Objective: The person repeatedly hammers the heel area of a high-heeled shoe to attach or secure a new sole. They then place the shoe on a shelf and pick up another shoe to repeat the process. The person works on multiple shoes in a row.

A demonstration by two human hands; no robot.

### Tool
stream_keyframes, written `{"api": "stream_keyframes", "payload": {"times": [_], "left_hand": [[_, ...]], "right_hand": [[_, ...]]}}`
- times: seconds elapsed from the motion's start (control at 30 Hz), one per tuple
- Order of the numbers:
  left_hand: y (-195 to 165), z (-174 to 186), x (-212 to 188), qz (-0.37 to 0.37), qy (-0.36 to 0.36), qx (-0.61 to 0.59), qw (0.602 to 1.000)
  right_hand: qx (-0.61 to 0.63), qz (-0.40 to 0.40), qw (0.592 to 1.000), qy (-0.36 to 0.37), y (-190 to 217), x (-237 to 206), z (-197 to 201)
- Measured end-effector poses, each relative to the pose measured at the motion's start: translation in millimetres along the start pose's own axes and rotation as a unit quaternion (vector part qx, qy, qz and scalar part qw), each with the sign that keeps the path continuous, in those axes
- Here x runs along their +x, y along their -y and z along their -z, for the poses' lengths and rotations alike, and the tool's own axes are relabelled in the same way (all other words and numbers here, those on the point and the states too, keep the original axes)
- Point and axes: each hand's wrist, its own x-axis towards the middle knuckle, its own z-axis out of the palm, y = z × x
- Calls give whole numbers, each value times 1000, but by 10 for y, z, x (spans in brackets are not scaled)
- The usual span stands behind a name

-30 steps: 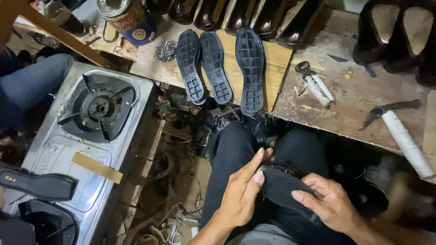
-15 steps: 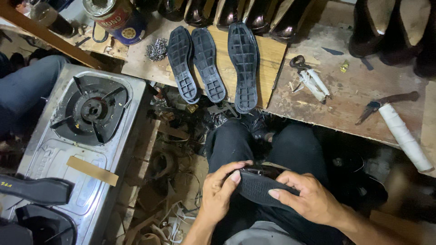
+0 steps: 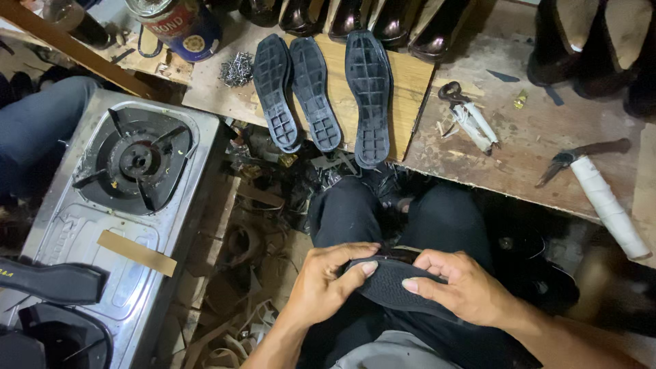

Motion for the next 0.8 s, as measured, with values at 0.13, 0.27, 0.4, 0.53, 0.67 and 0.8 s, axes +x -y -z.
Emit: {"api": "stream_keyframes", "payload": {"times": [0.13, 0.27, 0.4, 0.53, 0.67, 0.8], "left_hand": [[-24, -32, 10, 51, 10, -44, 998], [55, -27, -21, 160, 11, 4, 987], [290, -8, -74, 124, -18, -86, 988], [636, 55, -172, 152, -15, -160, 975], [941, 45, -250, 136, -15, -203, 970], [1066, 50, -264, 131, -16, -203, 970]], "right_hand": [[-12, 8, 1000, 1, -5, 24, -15], [25, -43, 998, 47, 59, 66, 5], [-65, -33, 991, 113, 109, -2, 172], [-121, -131, 982, 68, 42, -124, 313], [-174, -42, 984, -20, -103, -133, 280], [-201, -24, 976, -83, -220, -94, 179]]}}
